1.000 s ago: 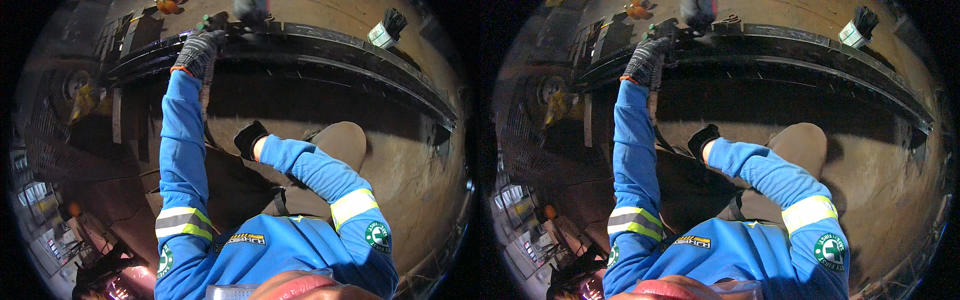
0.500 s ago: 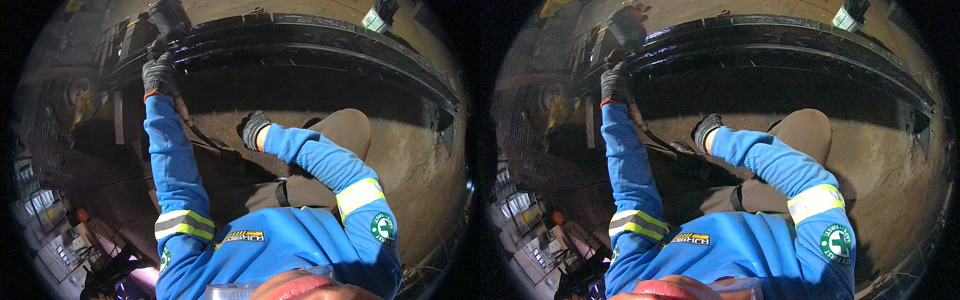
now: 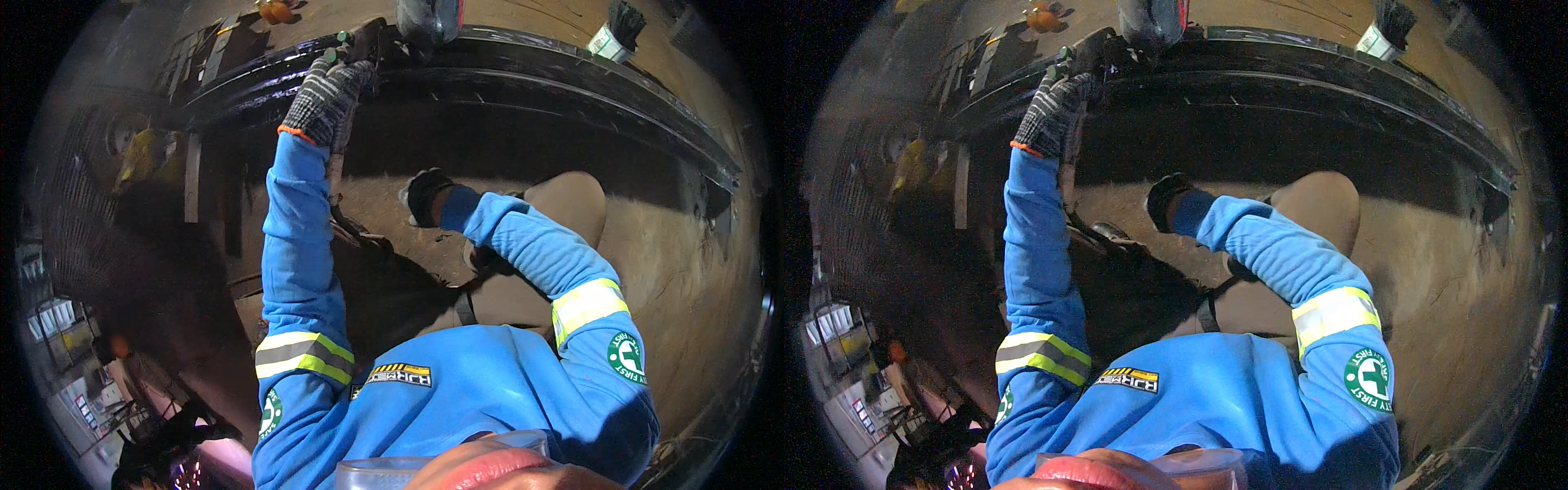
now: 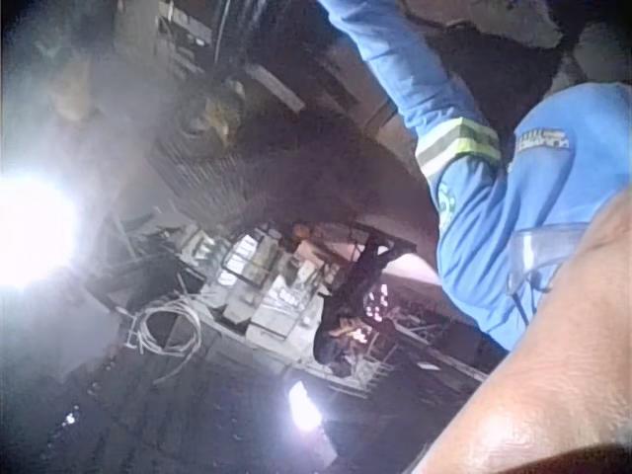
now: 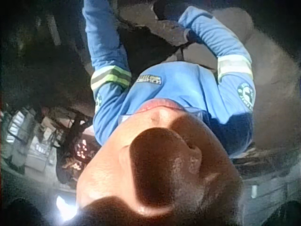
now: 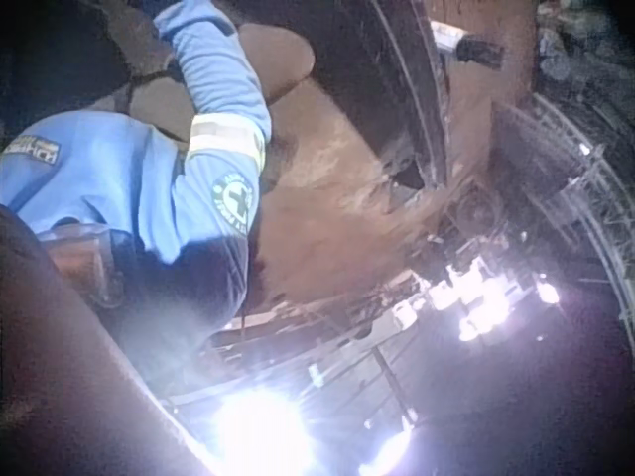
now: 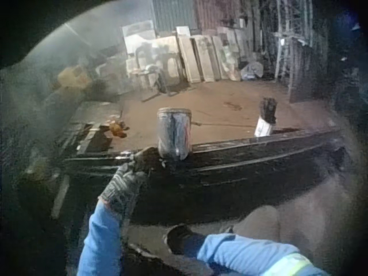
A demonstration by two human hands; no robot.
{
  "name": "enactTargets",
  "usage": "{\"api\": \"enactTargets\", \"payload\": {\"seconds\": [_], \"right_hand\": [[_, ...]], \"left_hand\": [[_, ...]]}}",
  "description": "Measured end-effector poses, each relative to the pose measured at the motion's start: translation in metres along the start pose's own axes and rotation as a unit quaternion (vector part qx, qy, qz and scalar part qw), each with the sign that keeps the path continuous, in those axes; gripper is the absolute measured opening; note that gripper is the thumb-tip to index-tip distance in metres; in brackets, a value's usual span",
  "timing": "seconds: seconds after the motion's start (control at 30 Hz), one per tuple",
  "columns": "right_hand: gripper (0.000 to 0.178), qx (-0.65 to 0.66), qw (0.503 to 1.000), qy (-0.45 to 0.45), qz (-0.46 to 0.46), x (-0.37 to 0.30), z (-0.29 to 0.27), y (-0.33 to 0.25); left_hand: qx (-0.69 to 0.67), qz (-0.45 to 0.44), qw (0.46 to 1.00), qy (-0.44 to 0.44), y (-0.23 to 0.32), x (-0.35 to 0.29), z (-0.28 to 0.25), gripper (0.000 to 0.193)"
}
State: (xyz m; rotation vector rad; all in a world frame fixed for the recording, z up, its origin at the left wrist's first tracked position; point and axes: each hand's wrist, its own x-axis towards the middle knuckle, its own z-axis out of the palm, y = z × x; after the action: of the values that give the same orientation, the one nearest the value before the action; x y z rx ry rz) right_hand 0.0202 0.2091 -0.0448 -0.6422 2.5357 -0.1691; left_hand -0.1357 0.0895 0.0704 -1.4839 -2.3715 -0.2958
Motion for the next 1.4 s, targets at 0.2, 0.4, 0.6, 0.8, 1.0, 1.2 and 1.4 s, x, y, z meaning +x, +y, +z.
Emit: {"api": "enactTargets", "payload": {"seconds": [0.2,0.4,0.6,0.8,1.0,1.2,1.4], "right_hand": [[0.044,0.001,1.000,-0.027,-0.006,0.011,0.011,0.014],[0.032,-0.020,0.998,-0.036,0.039,0.005,-0.017,0.006],[0.040,-0.017,0.998,-0.051,0.015,0.012,-0.017,0.004],[0.033,-0.024,0.999,-0.024,0.026,0.012,-0.008,0.013],[0.035,-0.023,0.999,-0.037,0.023,0.005,-0.019,-0.003],[0.034,-0.023,0.999,-0.019,0.022,0.001,-0.008,-0.007],[0.037,-0.037,0.999,-0.001,0.020,0.005,0.003,-0.009]], "left_hand": [[0.153,0.003,0.988,-0.033,-0.050,-0.011,0.019,0.029],[-0.149,-0.457,0.876,0.022,-0.099,-0.044,0.010,0.032],[-0.034,-0.550,0.829,0.098,-0.156,-0.112,-0.013,0.027],[-0.196,-0.575,0.751,0.259,-0.102,-0.076,-0.033,0.032],[-0.207,-0.420,0.833,0.294,-0.154,-0.101,0.000,0.022],[0.178,-0.290,0.937,0.081,-0.162,-0.077,-0.013,0.010],[0.049,-0.333,0.940,0.049,-0.126,-0.040,-0.036,0.009]]}}
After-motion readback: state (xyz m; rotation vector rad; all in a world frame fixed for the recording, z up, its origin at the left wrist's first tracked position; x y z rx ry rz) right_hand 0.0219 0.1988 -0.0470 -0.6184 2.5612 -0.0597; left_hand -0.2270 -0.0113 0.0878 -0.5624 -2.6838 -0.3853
